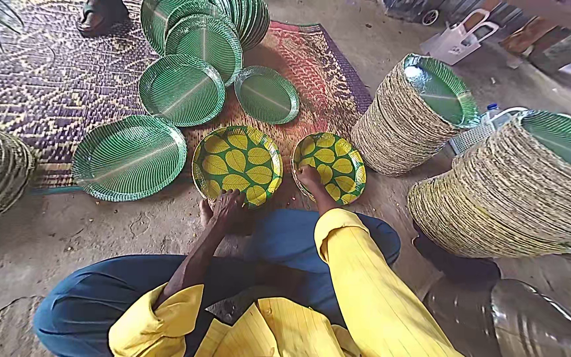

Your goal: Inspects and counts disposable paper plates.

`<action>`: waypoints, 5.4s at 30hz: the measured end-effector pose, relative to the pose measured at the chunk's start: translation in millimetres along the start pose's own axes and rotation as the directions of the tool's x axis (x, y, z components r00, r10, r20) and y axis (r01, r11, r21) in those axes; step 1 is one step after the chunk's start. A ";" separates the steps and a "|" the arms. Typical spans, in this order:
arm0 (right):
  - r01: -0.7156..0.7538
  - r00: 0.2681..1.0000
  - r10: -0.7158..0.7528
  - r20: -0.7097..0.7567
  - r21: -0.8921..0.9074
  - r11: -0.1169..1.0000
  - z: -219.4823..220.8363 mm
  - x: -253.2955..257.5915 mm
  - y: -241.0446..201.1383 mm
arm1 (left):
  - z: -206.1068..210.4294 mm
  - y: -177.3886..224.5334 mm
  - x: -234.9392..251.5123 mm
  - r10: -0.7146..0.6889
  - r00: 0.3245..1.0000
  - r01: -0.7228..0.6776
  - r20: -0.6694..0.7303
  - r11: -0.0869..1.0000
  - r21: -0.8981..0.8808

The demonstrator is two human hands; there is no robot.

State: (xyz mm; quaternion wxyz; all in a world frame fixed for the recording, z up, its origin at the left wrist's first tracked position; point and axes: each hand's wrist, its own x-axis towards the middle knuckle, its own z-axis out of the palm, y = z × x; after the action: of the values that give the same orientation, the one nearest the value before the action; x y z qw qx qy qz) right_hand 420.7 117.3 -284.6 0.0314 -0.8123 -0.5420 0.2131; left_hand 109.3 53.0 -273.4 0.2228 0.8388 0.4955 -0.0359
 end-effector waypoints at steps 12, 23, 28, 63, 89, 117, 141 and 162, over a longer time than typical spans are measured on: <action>-0.077 0.997 0.077 0.028 -0.001 0.997 -11.0 -7.3 -8.5 | 9.0 9.5 -1.4 0.015 0.999 -0.014 0.049 1.000 -0.027; 0.001 0.997 0.007 0.076 -0.112 0.994 -12.1 -11.6 -19.5 | 10.3 9.2 -1.8 -0.012 0.997 0.015 0.081 0.999 -0.034; 0.011 0.996 -0.002 0.086 -0.100 0.995 -14.6 -10.6 -17.6 | 12.3 8.1 -1.3 -0.013 0.997 0.015 0.082 1.000 -0.020; 0.303 0.953 -0.299 -0.049 0.162 0.939 6.3 -27.4 -46.7 | 2.1 -21.6 1.3 -0.218 0.939 0.171 -0.265 0.967 -0.189; 0.129 0.986 -0.149 -0.076 0.912 0.388 -23.2 -60.6 -89.2 | -98.5 -40.5 -32.7 -0.647 0.761 -0.084 0.047 -0.171 -0.982; 0.127 0.992 -0.085 -0.095 0.646 0.753 -76.1 -42.6 -48.3 | -122.3 -221.3 -108.6 -0.711 0.685 0.311 -0.160 0.484 -0.818; 0.084 0.983 -0.077 0.168 -0.033 0.996 -4.8 -1.7 13.6 | 26.9 -9.6 24.8 -0.152 0.981 0.171 0.118 0.970 -0.175; 0.000 1.000 -0.001 -0.006 -0.142 0.990 -23.7 -17.1 -13.3 | 46.6 -1.5 22.9 -0.008 0.999 0.012 0.045 0.996 -0.084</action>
State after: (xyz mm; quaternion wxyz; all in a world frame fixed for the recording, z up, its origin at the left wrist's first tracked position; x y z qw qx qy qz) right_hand 412.7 111.7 -254.1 -0.0247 -0.8130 -0.5559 0.1714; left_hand 127.1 53.2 -322.1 0.2686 0.8251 0.4958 -0.0347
